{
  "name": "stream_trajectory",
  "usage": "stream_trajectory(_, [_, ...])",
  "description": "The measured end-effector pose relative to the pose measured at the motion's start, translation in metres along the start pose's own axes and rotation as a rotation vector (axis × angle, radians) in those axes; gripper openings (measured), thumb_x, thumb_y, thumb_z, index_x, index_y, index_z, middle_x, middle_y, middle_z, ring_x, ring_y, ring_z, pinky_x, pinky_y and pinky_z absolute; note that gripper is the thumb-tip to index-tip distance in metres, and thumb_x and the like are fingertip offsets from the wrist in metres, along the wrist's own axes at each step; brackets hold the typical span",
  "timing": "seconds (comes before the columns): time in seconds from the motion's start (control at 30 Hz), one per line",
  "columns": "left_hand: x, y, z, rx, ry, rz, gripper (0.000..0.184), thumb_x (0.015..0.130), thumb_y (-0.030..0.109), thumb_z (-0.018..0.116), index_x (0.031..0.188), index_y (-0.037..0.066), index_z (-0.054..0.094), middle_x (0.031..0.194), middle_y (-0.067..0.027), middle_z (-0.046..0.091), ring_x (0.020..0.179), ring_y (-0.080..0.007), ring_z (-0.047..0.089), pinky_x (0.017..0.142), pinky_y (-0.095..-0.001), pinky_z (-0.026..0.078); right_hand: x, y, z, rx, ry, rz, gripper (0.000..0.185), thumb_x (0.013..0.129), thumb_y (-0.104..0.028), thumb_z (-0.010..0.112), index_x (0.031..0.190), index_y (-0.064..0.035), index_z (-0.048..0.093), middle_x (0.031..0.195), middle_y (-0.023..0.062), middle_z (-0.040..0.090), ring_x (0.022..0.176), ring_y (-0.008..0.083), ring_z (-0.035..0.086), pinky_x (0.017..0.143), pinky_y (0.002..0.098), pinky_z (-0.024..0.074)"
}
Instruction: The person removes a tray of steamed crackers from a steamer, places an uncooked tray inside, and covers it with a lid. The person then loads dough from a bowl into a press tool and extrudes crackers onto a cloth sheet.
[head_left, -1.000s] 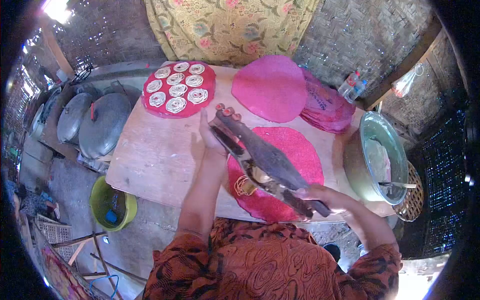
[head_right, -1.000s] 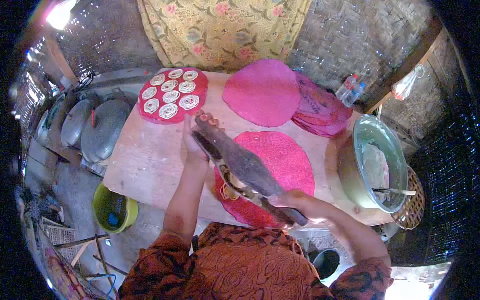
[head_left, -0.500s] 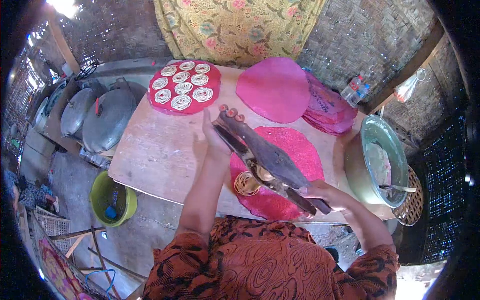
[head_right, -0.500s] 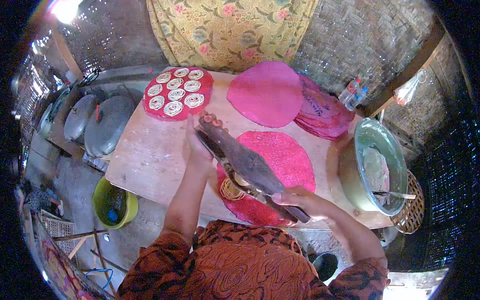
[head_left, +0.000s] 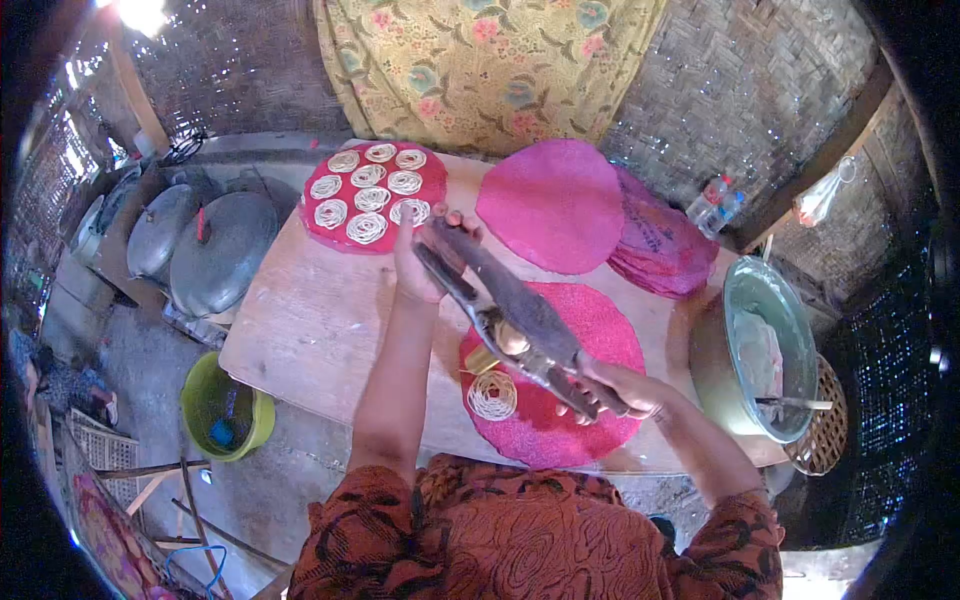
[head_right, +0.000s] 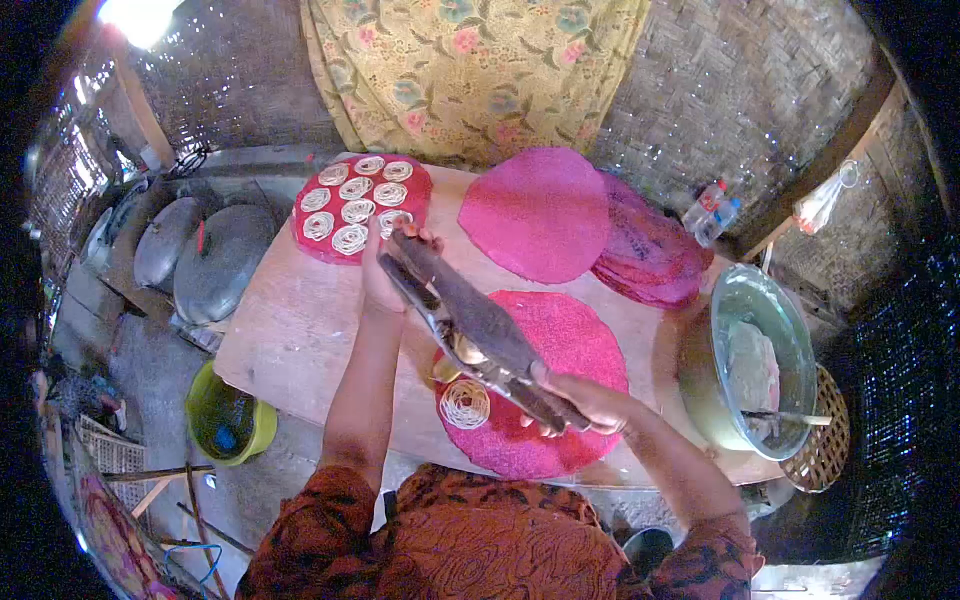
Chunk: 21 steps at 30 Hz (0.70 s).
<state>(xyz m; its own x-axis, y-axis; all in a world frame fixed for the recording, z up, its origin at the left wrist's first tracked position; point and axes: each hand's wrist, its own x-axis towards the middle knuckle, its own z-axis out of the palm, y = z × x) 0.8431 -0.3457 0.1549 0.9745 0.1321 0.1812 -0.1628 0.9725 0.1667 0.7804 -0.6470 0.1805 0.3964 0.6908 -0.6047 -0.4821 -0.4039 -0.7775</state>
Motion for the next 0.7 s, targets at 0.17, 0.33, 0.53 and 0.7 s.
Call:
stream_trajectory(0.17, [0.030,-0.016,-0.044,-0.040,0.002,0.043,0.040,0.093,0.049,0.041,0.082,0.013,0.052,0.072,-0.0027,0.053,0.069,-0.0188,0.053,0.071,-0.0376,0.046,0.012,-0.029,-0.021,-0.162,0.087,0.075,0.065,0.092,-0.061,0.034,0.116,-0.0028,0.047,0.089,0.0138,0.062,0.072,0.0190,0.062,0.060,0.0310,0.0517])
stream_trajectory(0.33, [0.051,-0.012,-0.067,-0.075,-0.010,0.119,0.036,0.094,0.045,0.038,0.080,0.014,0.051,0.071,-0.0006,0.050,0.066,-0.0164,0.051,0.067,-0.0352,0.044,0.026,-0.049,-0.024,-0.298,0.222,0.064,0.069,0.083,-0.071,0.041,0.089,-0.0038,0.057,0.066,0.0066,0.057,0.053,0.0145,0.057,0.047,0.0278,0.0470])
stream_trajectory(0.53, [0.037,0.008,-0.047,-0.088,-0.035,0.118,0.050,0.091,0.060,0.033,0.077,0.015,0.050,0.067,-0.0004,0.048,0.064,-0.0188,0.050,0.067,-0.0367,0.043,0.008,-0.062,-0.005,-0.286,0.172,0.046,0.068,0.081,-0.072,0.045,0.081,-0.0046,0.058,0.061,0.0037,0.054,0.049,0.0125,0.053,0.043,0.0262,0.0428])
stream_trajectory(0.7, [0.039,-0.013,-0.038,-0.098,0.073,0.150,0.041,0.095,0.048,0.034,0.074,0.015,0.048,0.066,0.0023,0.047,0.061,-0.0154,0.048,0.065,-0.0352,0.044,-0.006,-0.072,-0.014,-0.402,0.272,0.061,0.064,0.083,-0.068,0.047,0.082,-0.0051,0.059,0.059,0.0019,0.051,0.050,0.0112,0.052,0.044,0.0265,0.0434])
